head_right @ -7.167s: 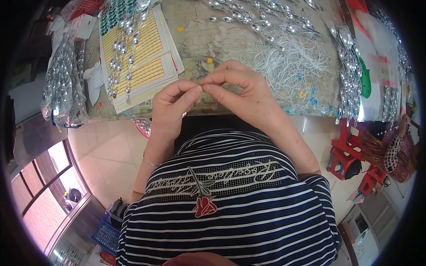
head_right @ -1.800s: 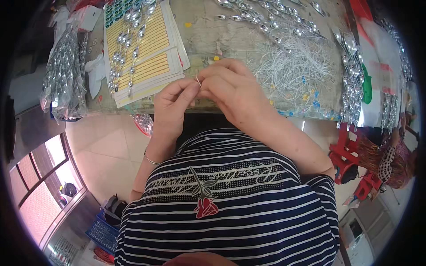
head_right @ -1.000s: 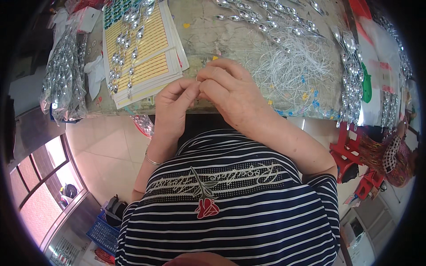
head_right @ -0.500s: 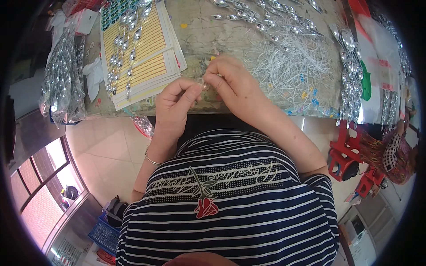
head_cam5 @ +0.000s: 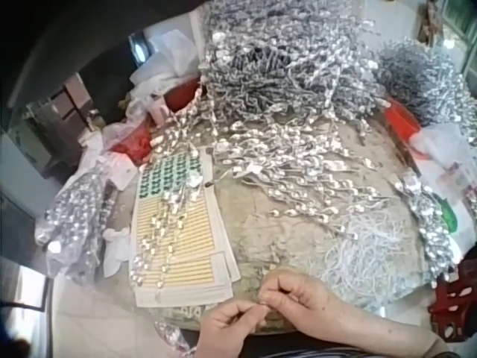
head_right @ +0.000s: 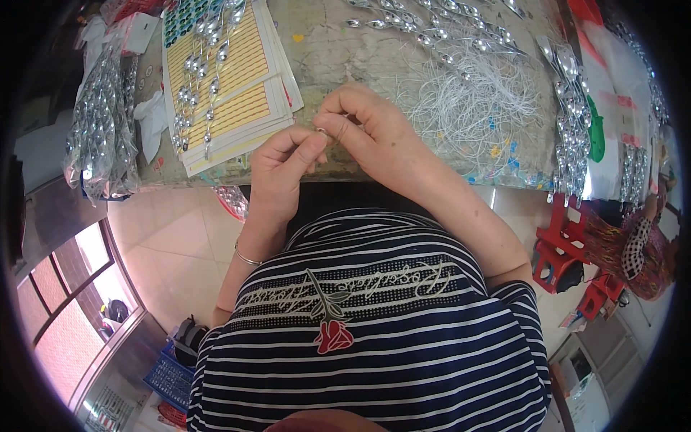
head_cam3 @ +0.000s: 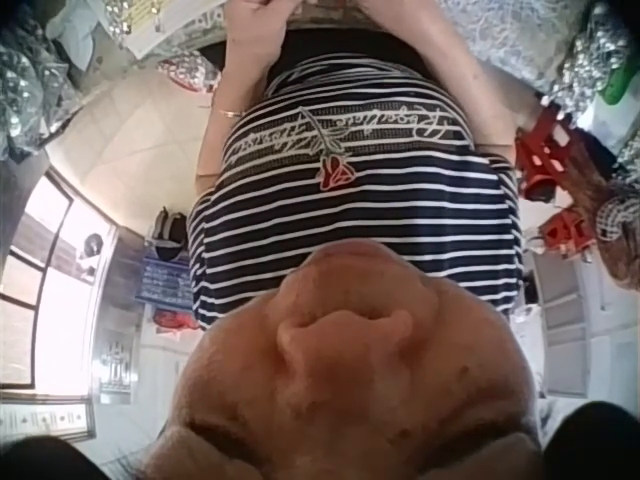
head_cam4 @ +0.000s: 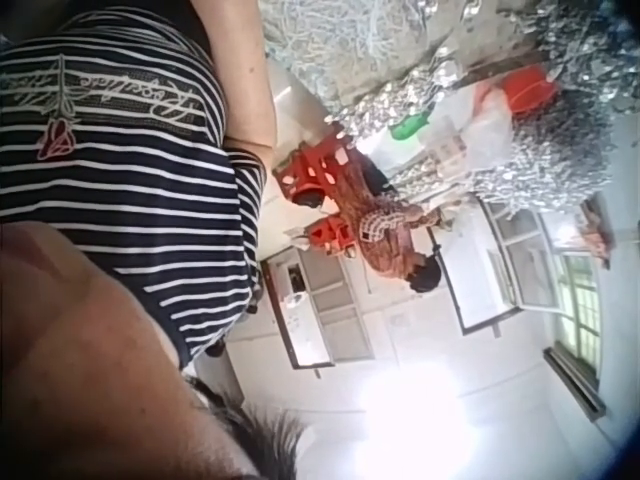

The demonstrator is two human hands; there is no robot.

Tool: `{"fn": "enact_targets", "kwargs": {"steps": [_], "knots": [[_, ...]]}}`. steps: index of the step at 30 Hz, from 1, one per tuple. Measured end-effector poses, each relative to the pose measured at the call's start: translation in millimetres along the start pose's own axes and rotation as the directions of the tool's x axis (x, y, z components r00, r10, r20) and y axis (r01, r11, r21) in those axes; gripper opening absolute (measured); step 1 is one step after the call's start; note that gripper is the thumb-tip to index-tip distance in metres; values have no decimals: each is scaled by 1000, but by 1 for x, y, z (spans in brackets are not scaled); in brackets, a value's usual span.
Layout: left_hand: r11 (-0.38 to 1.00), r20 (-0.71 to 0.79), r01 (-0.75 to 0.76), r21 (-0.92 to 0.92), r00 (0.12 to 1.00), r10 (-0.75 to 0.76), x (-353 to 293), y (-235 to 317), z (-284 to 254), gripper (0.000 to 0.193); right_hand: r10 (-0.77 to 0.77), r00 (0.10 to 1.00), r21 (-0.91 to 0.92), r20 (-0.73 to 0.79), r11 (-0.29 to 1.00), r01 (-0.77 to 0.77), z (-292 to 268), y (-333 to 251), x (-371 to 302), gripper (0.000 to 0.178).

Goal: Manually assembling small plastic toy or decoration components at a production workbench.

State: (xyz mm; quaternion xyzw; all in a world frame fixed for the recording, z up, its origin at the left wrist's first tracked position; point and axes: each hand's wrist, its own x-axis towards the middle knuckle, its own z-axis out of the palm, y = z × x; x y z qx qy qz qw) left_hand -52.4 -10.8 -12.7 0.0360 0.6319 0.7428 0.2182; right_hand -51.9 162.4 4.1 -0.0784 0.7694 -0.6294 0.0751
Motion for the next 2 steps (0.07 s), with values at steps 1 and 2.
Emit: {"fn": "enact_targets", "kwargs": {"steps": [1,2], "knots": [[1000,2,-2,-8,1000,2,0,-1,0,8,1,1000,12,12,1000,-2,0,1,-1,9],[1000,3,-3,-6,1000,3,1,0,0,8,0,1000,24,22,1000,0,-1,3,-1,8]]}}
